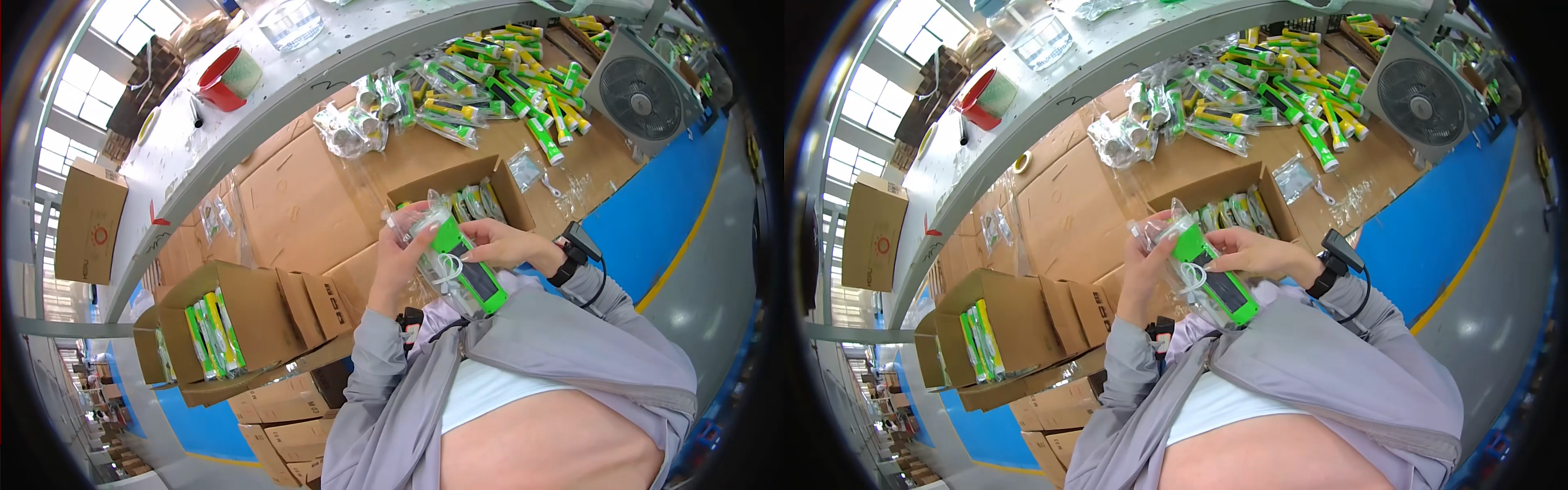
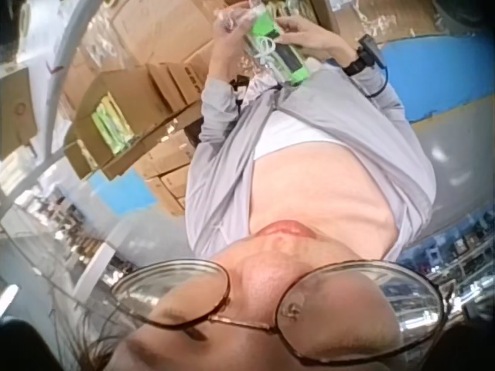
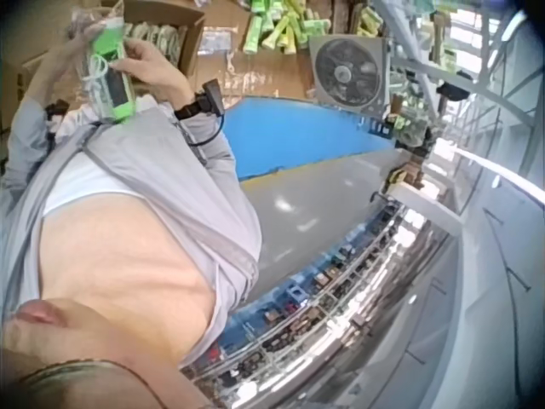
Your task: Packing packaged LED light tubes into larger cardboard shipping boxes on a factory assembly line.
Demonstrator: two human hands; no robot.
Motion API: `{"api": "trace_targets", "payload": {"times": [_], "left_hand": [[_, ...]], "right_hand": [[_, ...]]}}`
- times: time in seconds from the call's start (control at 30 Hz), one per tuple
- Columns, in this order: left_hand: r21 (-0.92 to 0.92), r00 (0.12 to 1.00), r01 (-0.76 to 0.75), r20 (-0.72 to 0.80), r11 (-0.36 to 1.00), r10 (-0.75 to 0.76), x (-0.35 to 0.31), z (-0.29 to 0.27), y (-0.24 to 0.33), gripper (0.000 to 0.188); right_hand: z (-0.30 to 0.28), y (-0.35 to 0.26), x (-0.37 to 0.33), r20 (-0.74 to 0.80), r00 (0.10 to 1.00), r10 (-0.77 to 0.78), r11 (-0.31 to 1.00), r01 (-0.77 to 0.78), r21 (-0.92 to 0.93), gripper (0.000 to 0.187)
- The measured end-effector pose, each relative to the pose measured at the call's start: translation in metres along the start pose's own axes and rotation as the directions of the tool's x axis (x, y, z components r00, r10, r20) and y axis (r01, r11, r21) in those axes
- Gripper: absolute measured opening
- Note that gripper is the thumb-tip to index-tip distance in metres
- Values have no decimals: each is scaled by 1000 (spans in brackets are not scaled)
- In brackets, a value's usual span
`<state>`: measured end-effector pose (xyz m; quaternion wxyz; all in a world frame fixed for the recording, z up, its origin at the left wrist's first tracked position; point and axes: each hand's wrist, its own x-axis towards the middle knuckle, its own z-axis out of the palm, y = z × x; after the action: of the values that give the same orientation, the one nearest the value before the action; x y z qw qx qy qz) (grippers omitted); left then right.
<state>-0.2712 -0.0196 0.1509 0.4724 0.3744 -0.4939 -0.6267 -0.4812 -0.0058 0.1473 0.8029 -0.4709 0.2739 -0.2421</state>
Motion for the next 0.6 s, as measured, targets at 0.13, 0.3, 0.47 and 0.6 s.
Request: {"api": "trace_targets", "payload": {"times": [0.13, 0.3, 0.47, 0.6], "left_hand": [[-47, 999, -34, 13, 998, 35, 4, 8, 1, 31], [-57, 999, 19, 34, 998, -17, 7, 11, 9, 31], [-28, 997, -26, 74, 999, 28, 12, 14, 15, 32], [-36, 999, -16, 33, 999, 18, 13, 19, 13, 32]], "right_hand": [[3, -7, -2, -31, 999, 24, 1000, -25, -9, 39], [1, -11, -8, -49, 999, 24, 1000, -25, -6, 43], [-2, -20, -12, 10, 1000, 3, 999, -3, -40, 43], [-1, -17, -10, -56, 998, 6, 999, -9, -40, 39]]}}
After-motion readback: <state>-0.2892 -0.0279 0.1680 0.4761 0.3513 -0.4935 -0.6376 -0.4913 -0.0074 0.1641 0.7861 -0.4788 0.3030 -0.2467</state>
